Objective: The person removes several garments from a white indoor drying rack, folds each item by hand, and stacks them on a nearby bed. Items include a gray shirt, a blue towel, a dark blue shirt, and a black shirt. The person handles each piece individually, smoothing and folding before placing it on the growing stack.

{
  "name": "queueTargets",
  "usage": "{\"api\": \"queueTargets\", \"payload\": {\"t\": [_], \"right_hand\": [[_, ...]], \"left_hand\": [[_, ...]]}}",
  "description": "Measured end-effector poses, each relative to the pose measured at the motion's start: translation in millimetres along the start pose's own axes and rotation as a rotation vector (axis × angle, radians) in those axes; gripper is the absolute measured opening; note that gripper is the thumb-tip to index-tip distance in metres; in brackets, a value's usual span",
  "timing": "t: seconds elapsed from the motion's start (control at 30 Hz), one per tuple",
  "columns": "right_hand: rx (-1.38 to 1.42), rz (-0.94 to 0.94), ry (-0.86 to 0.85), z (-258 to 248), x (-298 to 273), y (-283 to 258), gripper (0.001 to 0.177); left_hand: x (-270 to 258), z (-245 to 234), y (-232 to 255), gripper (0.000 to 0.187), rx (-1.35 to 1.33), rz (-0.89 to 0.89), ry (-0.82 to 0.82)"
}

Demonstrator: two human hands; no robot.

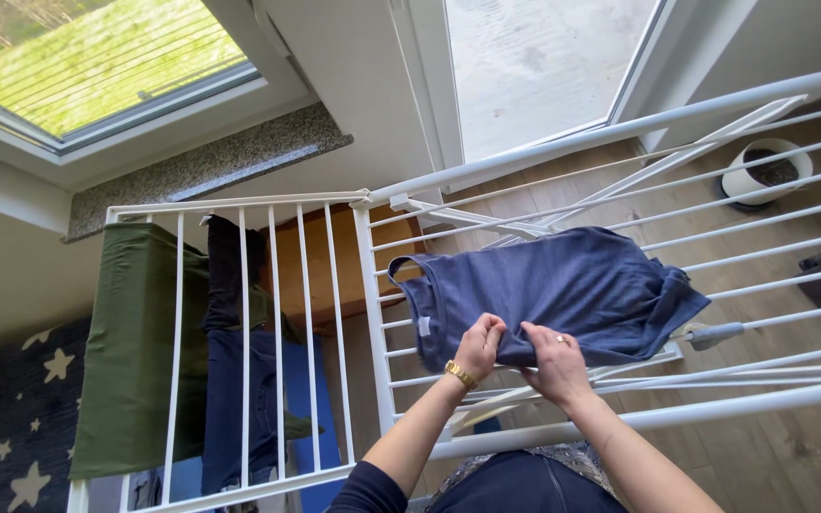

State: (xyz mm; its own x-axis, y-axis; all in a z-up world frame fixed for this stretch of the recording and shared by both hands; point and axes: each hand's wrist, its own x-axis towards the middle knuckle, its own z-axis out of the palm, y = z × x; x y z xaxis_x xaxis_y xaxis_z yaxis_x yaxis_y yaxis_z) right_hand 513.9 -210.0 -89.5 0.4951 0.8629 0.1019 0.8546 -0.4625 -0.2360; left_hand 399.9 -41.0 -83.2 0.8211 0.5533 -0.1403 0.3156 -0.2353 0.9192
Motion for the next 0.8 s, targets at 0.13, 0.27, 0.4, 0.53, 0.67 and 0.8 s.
{"api": "queueTargets", "payload": {"t": [0.13,0.27,0.4,0.53,0.67,0.8], "right_hand": [[-0.046,0.051,0.219,24.1,24.8,85.9,0.043],[-0.076,0.337,0.133,-13.9,46.1,177.4,0.036],[-0.076,0.406,0.154,-68.5,74.7,228.3,0.030],[0.032,0.331,0.294,-167.5,141.1,218.9,0.036],[-0.005,0.001,0.732,-267.0,162.8,209.6,0.016],[0.050,-0.194,0.696,-306.0,126.0,209.0,0.021]], "left_hand": [[6.7,-35.7,47.0,0.017,-0.135,-0.010,-0.054],[-22.9,-115.1,178.7,0.048,0.294,-0.017,-0.224],[38.6,-139.9,140.2,0.031,0.921,0.053,0.002],[84.7,-180.2,192.4,0.045,0.894,0.206,0.236],[66.5,-203.3,267.1,0.028,0.611,0.459,0.479],[6.6,-193.1,297.7,0.031,0.406,0.664,0.325]]}}
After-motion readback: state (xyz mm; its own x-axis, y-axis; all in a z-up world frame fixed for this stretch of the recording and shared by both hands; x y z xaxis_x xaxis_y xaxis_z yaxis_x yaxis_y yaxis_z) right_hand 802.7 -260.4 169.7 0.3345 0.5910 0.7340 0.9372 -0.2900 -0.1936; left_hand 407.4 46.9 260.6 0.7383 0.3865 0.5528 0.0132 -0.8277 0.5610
